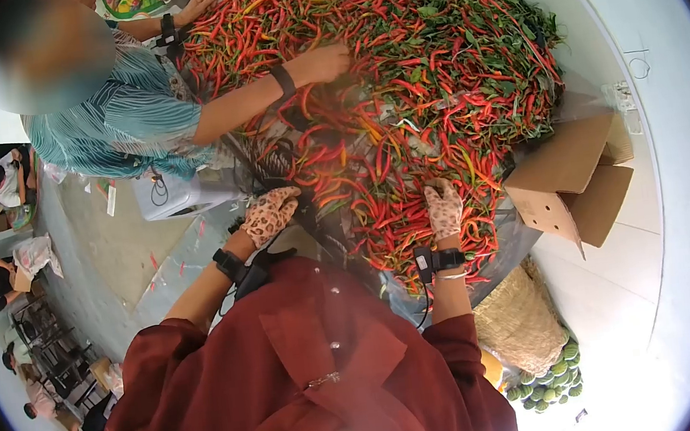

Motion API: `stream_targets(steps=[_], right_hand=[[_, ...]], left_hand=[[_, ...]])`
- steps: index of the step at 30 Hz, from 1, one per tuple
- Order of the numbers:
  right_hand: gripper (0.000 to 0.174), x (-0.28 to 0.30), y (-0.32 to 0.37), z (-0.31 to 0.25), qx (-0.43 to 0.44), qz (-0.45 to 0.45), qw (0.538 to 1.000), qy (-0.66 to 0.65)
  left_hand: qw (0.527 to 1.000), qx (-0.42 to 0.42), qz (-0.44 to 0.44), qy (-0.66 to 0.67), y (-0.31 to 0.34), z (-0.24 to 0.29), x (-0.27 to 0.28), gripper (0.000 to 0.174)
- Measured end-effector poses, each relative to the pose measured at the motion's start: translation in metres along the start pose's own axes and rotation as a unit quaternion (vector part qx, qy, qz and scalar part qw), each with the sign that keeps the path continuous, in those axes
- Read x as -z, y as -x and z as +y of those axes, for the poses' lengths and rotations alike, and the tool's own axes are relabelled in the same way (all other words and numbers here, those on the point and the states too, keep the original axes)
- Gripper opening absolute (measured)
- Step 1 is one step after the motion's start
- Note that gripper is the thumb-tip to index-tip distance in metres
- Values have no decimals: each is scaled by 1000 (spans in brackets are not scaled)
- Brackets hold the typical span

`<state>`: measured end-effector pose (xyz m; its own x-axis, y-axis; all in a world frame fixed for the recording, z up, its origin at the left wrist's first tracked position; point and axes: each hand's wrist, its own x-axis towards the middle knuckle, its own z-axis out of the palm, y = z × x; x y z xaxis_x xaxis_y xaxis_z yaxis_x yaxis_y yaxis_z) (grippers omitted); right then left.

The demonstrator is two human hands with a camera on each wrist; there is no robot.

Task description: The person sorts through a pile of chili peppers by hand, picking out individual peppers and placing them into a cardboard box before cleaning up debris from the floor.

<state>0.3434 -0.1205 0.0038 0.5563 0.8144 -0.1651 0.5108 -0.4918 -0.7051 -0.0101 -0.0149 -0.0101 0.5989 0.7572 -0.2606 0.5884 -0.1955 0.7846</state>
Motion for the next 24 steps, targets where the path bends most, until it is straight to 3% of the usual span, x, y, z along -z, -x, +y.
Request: stream_targets(steps=[3, 4, 7, 10, 13, 24], right_hand=[[18, 8, 7, 1, -89, -32, 994, -46], [18, 6, 8, 5, -90, -31, 994, -45], [18, 4, 8, 4, 12, 2, 999, 31], [20, 1, 5, 1, -59, -24, 996, 66], [22, 2, 0, 2, -71, -26, 993, 86], [35, -14, -1, 2, -29, -53, 965, 256]], left_hand=[[1000, -8, -14, -22, -3, 3, 0, 27], [1000, -13, -14, -16, -4, 5, 0, 27], [1000, -6, -24, -2, -8, 12, 2, 27], [1000, 4, -28, 1, -9, 11, 2, 27], [1000, 6, -21, -10, -9, 11, 4, 28], [999, 18, -26, -8, 3, -4, -1, 30]])
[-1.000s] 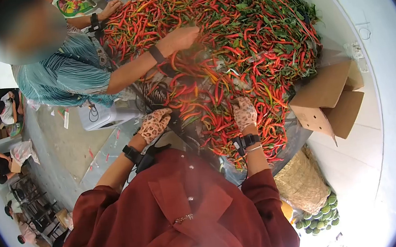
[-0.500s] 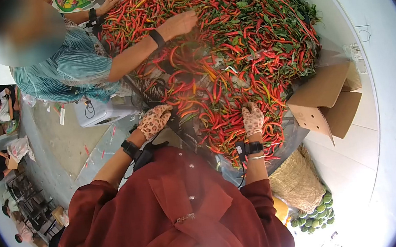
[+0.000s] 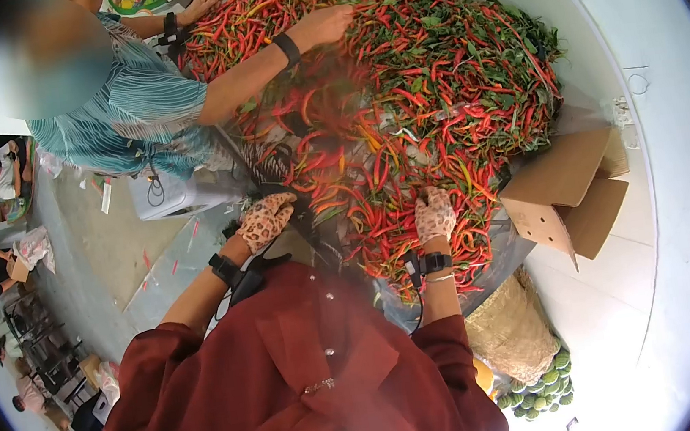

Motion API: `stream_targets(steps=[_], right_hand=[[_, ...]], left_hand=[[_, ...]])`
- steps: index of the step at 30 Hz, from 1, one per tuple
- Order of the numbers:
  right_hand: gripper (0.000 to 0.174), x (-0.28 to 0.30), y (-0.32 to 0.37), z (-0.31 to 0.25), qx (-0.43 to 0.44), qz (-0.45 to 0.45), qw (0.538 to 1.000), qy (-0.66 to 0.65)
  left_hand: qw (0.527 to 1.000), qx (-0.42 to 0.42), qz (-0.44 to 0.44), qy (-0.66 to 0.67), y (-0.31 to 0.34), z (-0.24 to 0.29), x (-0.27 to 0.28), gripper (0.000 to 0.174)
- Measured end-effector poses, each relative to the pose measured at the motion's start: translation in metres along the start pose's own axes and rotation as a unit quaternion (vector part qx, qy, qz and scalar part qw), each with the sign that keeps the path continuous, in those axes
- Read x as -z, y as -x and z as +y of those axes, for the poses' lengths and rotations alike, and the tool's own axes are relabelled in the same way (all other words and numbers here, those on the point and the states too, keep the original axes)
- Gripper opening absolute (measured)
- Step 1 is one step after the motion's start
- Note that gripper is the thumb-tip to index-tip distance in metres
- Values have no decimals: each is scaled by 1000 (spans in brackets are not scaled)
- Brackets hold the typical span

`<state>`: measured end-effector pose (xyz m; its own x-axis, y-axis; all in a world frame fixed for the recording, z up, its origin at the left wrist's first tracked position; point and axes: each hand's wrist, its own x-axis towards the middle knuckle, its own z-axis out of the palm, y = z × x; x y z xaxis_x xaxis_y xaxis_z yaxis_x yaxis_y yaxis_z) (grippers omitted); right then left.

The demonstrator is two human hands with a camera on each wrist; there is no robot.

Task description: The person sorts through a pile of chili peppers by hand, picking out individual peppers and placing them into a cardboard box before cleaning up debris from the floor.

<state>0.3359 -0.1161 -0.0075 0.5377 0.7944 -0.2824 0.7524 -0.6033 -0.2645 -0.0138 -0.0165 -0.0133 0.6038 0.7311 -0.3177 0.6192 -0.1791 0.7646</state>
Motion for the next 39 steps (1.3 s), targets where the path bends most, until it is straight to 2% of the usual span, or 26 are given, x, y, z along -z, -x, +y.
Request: stream_targets(steps=[2, 3, 4, 6, 7, 8, 10, 11, 13, 16, 17, 18, 20, 22, 23, 26, 27, 29, 32, 33, 34, 36, 37, 38, 39], right_hand=[[30, -15, -2, 8, 90, 69, 993, 39], [33, 5, -4, -10, 36, -56, 996, 56], [33, 4, -3, -14, 35, -51, 997, 56], [33, 1, -1, -18, 103, -51, 990, 75], [34, -14, -3, -12, 150, -30, 984, 90], [34, -28, -1, -6, 149, -21, 984, 93], [34, -39, 1, -2, 211, 19, 976, 45], [34, -38, 3, -2, 209, 28, 976, 49], [30, -33, 7, -9, 119, 38, 989, -81], [27, -29, -6, 3, 170, 78, 981, -59], [27, -28, -10, 9, 111, 61, 989, -73], [29, -8, -12, 6, 124, 51, 991, -7], [32, 17, -3, 11, 79, 71, 994, -15], [44, 23, -6, 24, -26, 23, 998, 48], [49, 24, -7, 33, -80, 29, 996, -14], [35, 38, -5, 39, -83, 71, 982, -156], [35, 34, -6, 39, -82, 70, 982, -156], [28, 25, -10, 40, -51, 136, 973, -180], [26, 27, -14, 20, -13, 101, 985, -142], [25, 31, -16, 12, 7, 75, 982, -171], [25, 27, -17, 8, 6, 75, 982, -171], [27, 16, -26, 5, 61, 114, 980, -152], [27, 14, -32, 5, 22, 73, 984, -159], [28, 9, -34, 4, 15, 116, 984, -133], [28, 11, -39, 1, 13, 103, 987, -124]], left_hand=[[1000, -11, 3, -27, -1, 5, 2, 30], [999, -10, -1, -31, -2, 7, 4, 31], [999, -16, 0, -31, -2, 2, 2, 31], [1000, -19, -20, -6, -6, -8, -3, 31], [1000, -11, -23, -2, -7, 2, 2, 31], [1000, -20, -20, -1, -7, 5, 0, 31], [1000, -21, 2, -2, -5, 4, -1, 30], [1000, -11, -4, -1, -5, 3, -1, 30], [1000, -2, -12, -13, -6, 4, 1, 30], [999, 18, -25, 12, -6, 7, 3, 29], [1000, 4, -11, -11, -6, 6, 1, 29], [999, -9, 1, -33, -4, 4, 0, 29], [999, -6, -1, -31, -4, 3, 1, 29], [1000, -5, -3, -27, -3, 3, 0, 29], [1000, -9, 1, -7, -2, 3, 0, 29], [1000, -6, 2, 3, 1, 1, 0, 28], [1000, -4, -3, -12, 1, 4, 1, 28], [1000, 0, -5, -28, 1, 6, 2, 28], [1000, -18, 0, -24, -1, 7, 3, 29], [1000, -3, -9, -10, -1, 12, 6, 29], [1000, 11, -19, 5, 0, 14, 7, 30], [1000, -1, 4, -10, 5, 6, 2, 30], [999, -15, 28, -25, 3, 3, 1, 31], [999, -27, 33, -23, 1, 2, 0, 31], [1000, -6, 12, -21, 1, 2, 1, 31]])
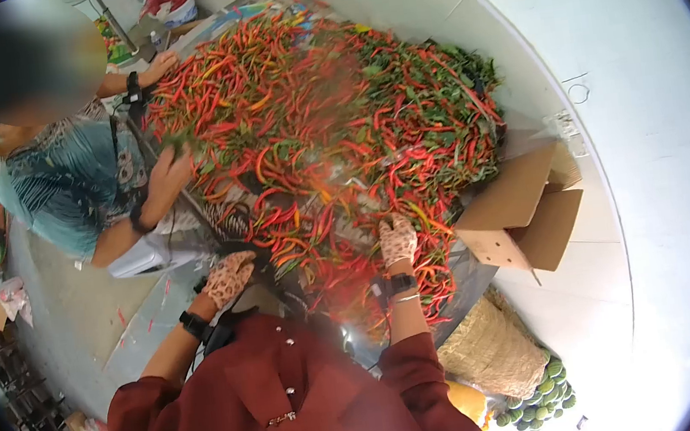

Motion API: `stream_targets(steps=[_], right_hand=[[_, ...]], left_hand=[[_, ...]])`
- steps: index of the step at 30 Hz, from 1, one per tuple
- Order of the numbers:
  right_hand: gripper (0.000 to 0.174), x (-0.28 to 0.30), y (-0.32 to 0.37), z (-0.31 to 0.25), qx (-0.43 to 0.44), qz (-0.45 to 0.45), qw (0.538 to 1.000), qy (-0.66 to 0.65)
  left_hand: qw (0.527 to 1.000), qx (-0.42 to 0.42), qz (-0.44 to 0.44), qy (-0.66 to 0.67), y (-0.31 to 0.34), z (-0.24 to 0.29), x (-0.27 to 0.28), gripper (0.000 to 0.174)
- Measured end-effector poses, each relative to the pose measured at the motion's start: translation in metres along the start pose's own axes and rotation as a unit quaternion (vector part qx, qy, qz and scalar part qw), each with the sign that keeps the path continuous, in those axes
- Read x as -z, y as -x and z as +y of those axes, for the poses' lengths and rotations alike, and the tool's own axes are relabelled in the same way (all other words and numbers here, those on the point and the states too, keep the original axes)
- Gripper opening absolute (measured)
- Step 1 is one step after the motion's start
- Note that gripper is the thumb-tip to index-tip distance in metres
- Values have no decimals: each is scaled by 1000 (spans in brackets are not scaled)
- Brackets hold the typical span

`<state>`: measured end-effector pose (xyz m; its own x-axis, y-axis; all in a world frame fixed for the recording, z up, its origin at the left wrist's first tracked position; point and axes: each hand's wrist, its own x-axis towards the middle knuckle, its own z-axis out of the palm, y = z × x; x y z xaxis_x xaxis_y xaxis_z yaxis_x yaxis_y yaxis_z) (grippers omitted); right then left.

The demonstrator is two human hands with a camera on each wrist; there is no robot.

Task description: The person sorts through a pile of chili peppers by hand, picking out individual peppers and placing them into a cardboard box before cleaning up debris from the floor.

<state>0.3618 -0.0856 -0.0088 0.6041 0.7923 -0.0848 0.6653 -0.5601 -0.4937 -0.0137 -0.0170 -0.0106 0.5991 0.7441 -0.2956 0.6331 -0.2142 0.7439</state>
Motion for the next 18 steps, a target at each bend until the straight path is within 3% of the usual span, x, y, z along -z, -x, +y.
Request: stream_targets(steps=[3, 4, 5, 7, 11, 13, 15, 17, 18], right_hand=[[29, 2, -5, -5, 30, -25, 999, 34], [29, 1, -4, -8, 35, -13, 998, 41], [31, 5, -5, -9, 17, -69, 997, 18], [37, -3, -3, -5, 43, -86, 989, 111], [43, -14, -3, -3, 47, -89, 984, 149], [43, -4, -6, -16, -10, -149, 980, 133], [43, -14, -5, 0, 4, -149, 981, 127], [43, -40, -4, 34, -46, -162, 983, -67], [46, -43, 1, 37, -13, -143, 989, -27]], left_hand=[[998, 43, -39, -1, 1, -4, 3, 32], [999, 17, -31, -14, 2, -4, 2, 33], [999, -10, -23, -27, 3, -4, 4, 33], [1000, 0, -16, -26, 8, 0, 4, 31], [1000, -5, -26, 1, 2, -1, 0, 29], [999, -2, -31, 12, 2, 1, 1, 30], [1000, 0, -28, 7, 3, 5, 4, 30], [1000, 3, -22, 4, 3, 3, 5, 30], [1000, 6, -22, 1, 4, -1, 3, 30]])
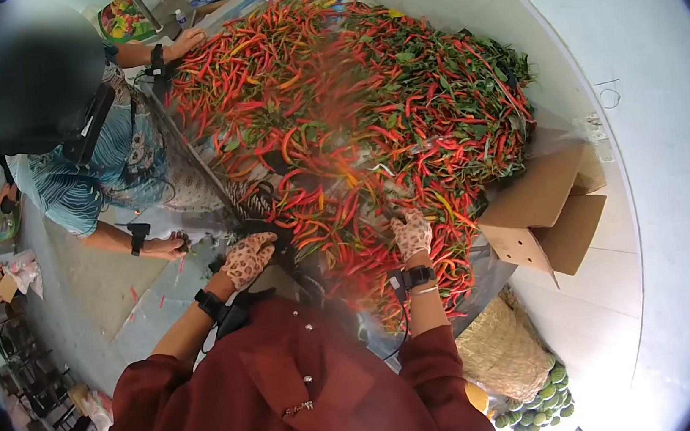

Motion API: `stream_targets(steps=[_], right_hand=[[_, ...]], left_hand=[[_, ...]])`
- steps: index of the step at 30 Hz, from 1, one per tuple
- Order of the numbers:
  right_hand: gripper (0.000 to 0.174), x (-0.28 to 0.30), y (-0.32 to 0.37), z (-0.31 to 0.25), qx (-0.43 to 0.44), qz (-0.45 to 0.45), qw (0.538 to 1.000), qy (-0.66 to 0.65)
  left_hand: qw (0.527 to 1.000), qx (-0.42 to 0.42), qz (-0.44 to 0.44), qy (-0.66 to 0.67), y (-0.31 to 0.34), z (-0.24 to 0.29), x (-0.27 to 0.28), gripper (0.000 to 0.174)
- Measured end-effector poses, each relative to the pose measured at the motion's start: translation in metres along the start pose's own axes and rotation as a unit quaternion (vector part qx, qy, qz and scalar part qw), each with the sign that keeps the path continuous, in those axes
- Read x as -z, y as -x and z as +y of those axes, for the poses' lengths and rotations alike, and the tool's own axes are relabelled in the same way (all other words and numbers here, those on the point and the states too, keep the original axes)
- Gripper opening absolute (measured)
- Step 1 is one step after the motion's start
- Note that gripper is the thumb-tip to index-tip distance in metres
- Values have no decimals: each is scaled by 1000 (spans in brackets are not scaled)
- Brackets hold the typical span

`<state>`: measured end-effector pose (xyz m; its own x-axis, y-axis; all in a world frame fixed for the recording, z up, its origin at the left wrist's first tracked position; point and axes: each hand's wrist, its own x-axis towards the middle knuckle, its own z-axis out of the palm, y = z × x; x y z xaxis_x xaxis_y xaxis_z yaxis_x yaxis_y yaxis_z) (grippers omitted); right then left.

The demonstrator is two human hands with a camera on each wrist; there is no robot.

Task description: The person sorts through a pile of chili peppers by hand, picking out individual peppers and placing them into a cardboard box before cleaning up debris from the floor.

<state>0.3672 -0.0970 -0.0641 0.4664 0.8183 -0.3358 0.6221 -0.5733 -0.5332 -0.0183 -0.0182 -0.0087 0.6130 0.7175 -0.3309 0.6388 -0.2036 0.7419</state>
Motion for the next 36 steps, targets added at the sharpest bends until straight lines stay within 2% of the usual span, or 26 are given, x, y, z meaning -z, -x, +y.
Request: stream_targets(steps=[1, 3, 4, 7, 8, 9, 11, 12, 15, 16, 17, 19, 20, 21, 23, 24, 26, 27, 29, 30, 31, 33, 35, 36], right_hand=[[46, 8, 8, -13, -1, -3, 1000, 1], [46, 24, 26, -39, 38, -20, 990, 136], [45, 23, 27, -42, -21, -29, 997, 73], [42, 28, 26, -48, 4, 13, 998, 63], [39, 35, 21, -49, -16, -10, 1000, -19], [39, 36, 15, -51, -16, -11, 1000, -19], [34, 36, 2, -56, -3, 87, 996, -15], [34, 36, -4, -59, -3, 87, 996, -17], [33, 36, -23, -64, 13, 110, 993, 29], [32, 30, -30, -61, 30, 85, 992, 89], [32, 24, -33, -59, 31, 85, 992, 89], [31, 16, -35, -63, 83, 112, 972, 191], [31, 18, -38, -62, 54, 70, 983, 159], [31, 18, -41, -63, 53, 69, 983, 159], [44, 23, -46, -62, -50, -43, 991, 114], [44, 25, -46, -54, -49, -44, 991, 116], [29, 21, -40, -33, 96, 130, 983, 83], [29, 27, -31, -38, 96, 126, 984, 83], [27, 49, -8, -63, 19, 86, 984, -156], [27, 35, -1, -53, 33, 129, 973, -188], [27, 30, 6, -56, 29, 130, 973, -188], [30, 21, 21, -66, 1, 52, 922, -385], [29, 17, 32, -75, -10, 43, 922, -386], [27, 14, 34, -78, -12, 48, 905, -423]], left_hand=[[1000, 3, -1, -3, 0, 2, 1, 30], [999, 32, -13, 5, 2, 7, 3, 30], [999, 31, -14, 12, 2, 8, 4, 30], [1000, 19, -15, 13, 0, 1, -1, 30], [1000, 6, -17, 6, 0, -1, -2, 30], [1000, 8, -17, 5, 0, -1, -2, 30], [1000, -9, -10, -9, -1, 1, -1, 31], [1000, -9, -10, -11, 0, 0, 0, 31], [1000, -10, 2, 2, 3, -3, -2, 31], [1000, -5, 4, 4, 4, -5, -2, 31], [1000, 1, 5, 6, 5, -7, -2, 31], [1000, -1, 8, -11, 7, -10, -2, 30], [1000, -5, 10, -27, 9, -11, -3, 30], [1000, -4, 10, -27, 9, -13, -3, 30], [1000, 14, -1, -7, 8, -16, -5, 29], [1000, 15, -1, -5, 7, -16, -5, 29], [1000, 2, 12, 11, 8, -15, -5, 29], [1000, 6, 11, 12, 10, -15, -4, 29], [1000, 4, -5, 12, 9, -15, -3, 29], [1000, 4, -8, 13, 9, -15, -3, 29], [999, 17, -14, 29, 9, -15, -3, 30], [998, 27, -26, 45, 9, -9, -1, 30], [998, 43, -31, 38, 9, 1, 5, 30], [998, 44, -32, 36, 9, 1, 5, 30]])
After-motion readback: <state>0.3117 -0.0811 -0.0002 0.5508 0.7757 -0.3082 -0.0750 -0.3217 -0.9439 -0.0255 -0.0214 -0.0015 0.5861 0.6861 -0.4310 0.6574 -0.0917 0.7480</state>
